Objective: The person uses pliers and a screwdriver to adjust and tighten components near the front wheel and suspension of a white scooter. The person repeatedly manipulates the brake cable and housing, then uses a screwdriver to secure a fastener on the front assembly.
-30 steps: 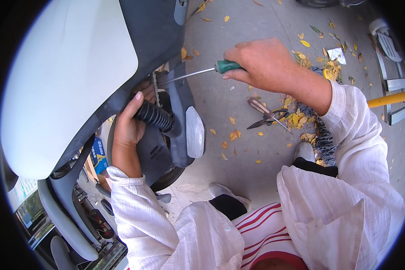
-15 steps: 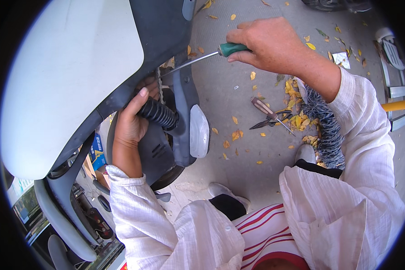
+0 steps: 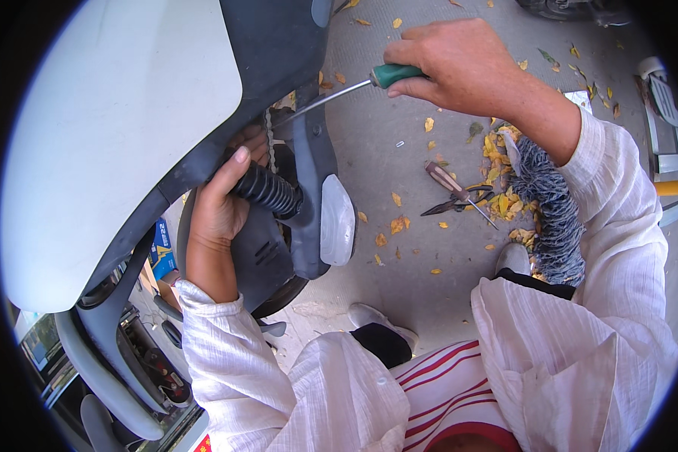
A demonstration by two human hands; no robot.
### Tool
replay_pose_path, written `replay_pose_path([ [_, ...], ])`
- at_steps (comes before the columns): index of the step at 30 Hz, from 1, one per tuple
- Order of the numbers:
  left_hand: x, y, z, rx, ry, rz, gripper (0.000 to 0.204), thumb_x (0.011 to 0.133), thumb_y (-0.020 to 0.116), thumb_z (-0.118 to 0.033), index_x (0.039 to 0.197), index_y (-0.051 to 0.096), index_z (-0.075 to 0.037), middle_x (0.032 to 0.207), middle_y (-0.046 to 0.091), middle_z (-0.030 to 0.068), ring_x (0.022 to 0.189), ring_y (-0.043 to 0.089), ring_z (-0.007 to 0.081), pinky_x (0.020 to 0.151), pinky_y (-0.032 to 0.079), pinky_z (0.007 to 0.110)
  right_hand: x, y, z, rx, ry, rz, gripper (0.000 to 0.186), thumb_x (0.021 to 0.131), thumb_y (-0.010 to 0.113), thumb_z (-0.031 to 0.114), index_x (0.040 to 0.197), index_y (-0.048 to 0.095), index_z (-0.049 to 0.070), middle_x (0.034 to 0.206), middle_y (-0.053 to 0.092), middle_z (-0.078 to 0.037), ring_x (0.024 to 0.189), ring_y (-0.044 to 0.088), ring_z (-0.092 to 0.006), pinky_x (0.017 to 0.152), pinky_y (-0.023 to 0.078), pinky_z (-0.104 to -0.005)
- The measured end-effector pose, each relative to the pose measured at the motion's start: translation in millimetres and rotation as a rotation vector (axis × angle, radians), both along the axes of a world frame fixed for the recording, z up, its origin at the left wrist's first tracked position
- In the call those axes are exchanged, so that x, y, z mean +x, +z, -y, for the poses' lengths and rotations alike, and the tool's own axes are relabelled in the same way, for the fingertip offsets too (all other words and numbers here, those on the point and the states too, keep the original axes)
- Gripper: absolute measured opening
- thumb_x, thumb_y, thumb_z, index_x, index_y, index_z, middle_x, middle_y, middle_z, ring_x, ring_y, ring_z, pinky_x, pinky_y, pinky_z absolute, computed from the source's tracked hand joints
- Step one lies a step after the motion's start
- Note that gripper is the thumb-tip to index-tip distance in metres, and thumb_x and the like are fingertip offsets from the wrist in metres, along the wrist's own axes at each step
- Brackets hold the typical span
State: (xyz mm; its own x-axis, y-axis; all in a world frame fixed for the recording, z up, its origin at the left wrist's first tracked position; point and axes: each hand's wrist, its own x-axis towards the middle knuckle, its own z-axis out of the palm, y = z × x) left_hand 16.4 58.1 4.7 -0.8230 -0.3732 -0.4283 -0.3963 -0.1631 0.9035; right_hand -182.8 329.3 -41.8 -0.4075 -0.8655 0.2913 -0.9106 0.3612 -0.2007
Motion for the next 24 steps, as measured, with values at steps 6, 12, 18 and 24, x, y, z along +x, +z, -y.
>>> replay_pose_path([
  [6,1.7,-3.6,1.2,-0.101,-0.051,0.005,0.064,0.091,0.062,-0.032,0.135,0.046,0.011,0.132,0.056,0.0267,0.126,0.054,0.0340,0.113,0.036,0.043,-4.6,-0.6,4.5,0.002,0.061,-0.002,0.027,0.082,0.071,0.038,0.087,0.065,0.012,0.078,0.064,-0.008,0.076,0.067,-0.0288,0.062,0.050,-0.0420],
  [12,2.5,-3.0,0.6,-0.110,-0.058,0.015,0.063,0.092,0.060,-0.032,0.136,0.044,0.011,0.133,0.055,0.0265,0.128,0.052,0.0340,0.114,0.035,0.043,-36.3,-8.1,25.5,0.007,0.230,-0.127,0.031,0.076,0.071,0.039,0.078,0.060,0.009,0.068,0.064,-0.012,0.068,0.065,-0.0353,0.057,0.049,-0.0499],
  [18,2.9,-1.7,1.5,-0.129,-0.077,0.031,0.068,0.090,0.061,-0.034,0.138,0.042,0.010,0.135,0.053,0.0270,0.130,0.050,0.0346,0.115,0.032,0.043,-70.2,8.6,64.3,0.158,0.333,-0.342,0.027,0.075,0.070,0.038,0.078,0.064,0.012,0.068,0.065,-0.010,0.068,0.066,-0.0344,0.057,0.050,-0.0472],
  [24,-0.4,-1.3,2.4,-0.118,-0.124,0.044,0.069,0.089,0.061,-0.035,0.139,0.042,0.009,0.136,0.053,0.0275,0.130,0.050,0.0358,0.115,0.031,0.044,-78.5,14.4,74.3,0.147,0.351,-0.481,0.018,0.072,0.068,0.031,0.070,0.066,0.014,0.068,0.066,-0.008,0.066,0.068,-0.0301,0.055,0.053,-0.0442],
])
